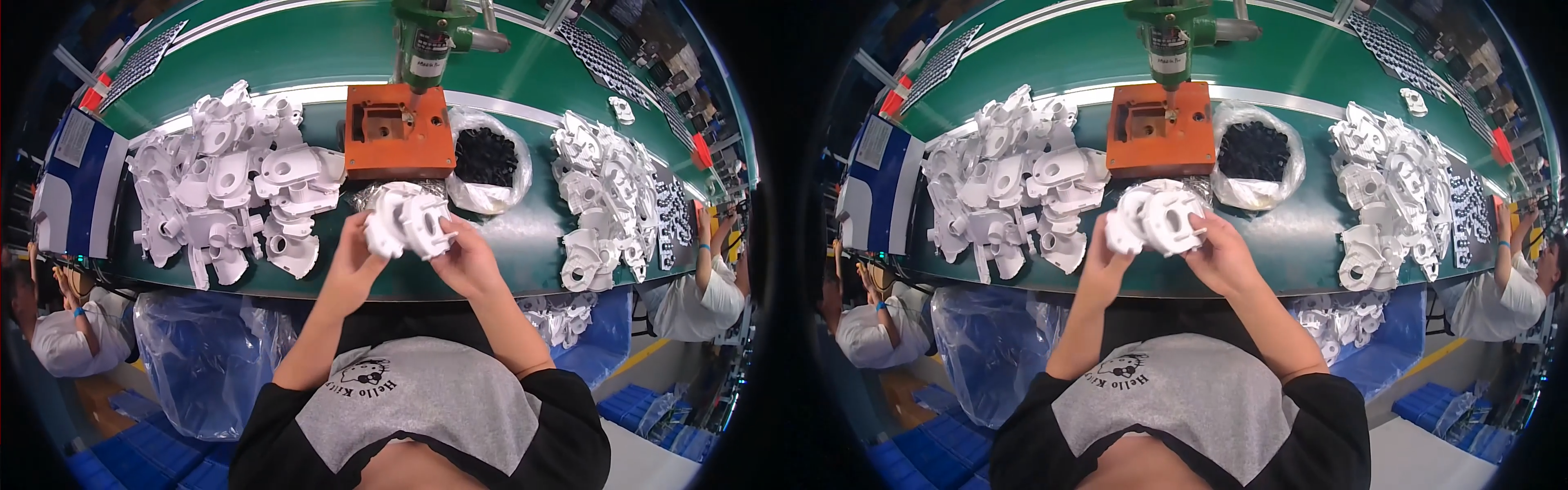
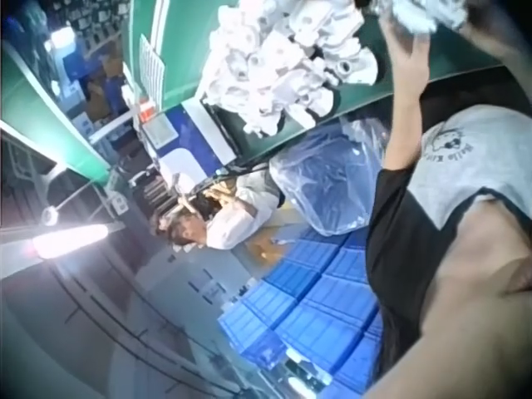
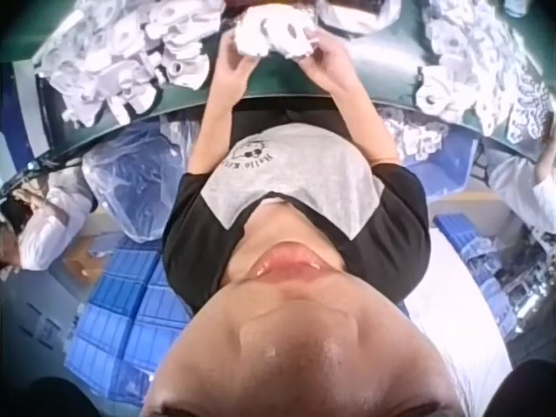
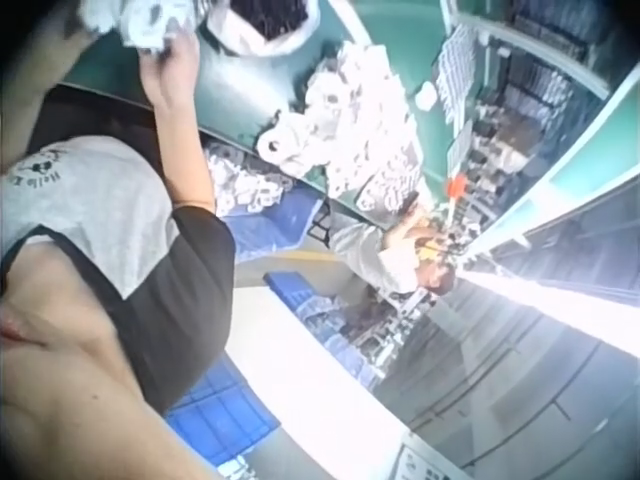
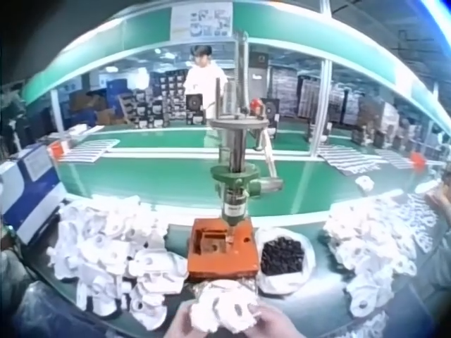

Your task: Assembling white plastic housings by inserting small parts and using a manual press.

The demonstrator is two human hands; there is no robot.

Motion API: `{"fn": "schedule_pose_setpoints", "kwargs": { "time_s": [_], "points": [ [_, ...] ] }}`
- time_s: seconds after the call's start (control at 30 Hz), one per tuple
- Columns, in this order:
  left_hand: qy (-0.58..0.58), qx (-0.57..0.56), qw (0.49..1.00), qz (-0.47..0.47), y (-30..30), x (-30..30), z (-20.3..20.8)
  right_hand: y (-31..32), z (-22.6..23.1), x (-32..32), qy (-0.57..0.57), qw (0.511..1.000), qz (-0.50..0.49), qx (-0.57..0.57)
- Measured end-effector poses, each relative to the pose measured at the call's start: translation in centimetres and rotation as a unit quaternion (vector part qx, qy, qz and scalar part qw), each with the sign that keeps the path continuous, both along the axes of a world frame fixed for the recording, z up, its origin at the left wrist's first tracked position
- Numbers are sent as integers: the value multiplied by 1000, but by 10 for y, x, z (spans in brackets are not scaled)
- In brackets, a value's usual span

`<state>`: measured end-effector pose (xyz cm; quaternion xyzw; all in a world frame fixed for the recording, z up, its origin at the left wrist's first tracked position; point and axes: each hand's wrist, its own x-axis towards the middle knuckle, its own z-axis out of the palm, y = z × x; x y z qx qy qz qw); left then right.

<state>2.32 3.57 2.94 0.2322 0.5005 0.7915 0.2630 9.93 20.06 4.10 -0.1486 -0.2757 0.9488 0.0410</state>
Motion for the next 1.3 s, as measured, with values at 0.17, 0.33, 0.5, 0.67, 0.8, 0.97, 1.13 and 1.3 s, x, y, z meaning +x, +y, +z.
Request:
{"fn": "schedule_pose_setpoints", "kwargs": {
  "time_s": [0.17,0.33,0.5,0.67,0.8,0.97,1.13,1.3],
  "points": [
    [83,59,995,-8,2,2,-5,-5,7,4,5,1000,27,3],
    [113,-7,990,-79,-1,-1,1,-1,8,7,14,998,58,6],
    [95,18,992,-84,-1,-1,1,-1,11,10,25,994,105,-7],
    [60,56,993,-80,2,-5,1,-8,1,11,27,997,76,-9],
    [-146,134,980,0,11,1,5,-18,0,5,21,996,80,-18],
    [-182,155,968,77,20,10,6,-23,6,1,-3,1000,18,13],
    [-97,129,981,110,30,24,6,-16,0,-1,-6,999,-39,12],
    [-31,61,992,104,29,22,5,-24,3,1,-19,992,-100,73]
  ]
}}
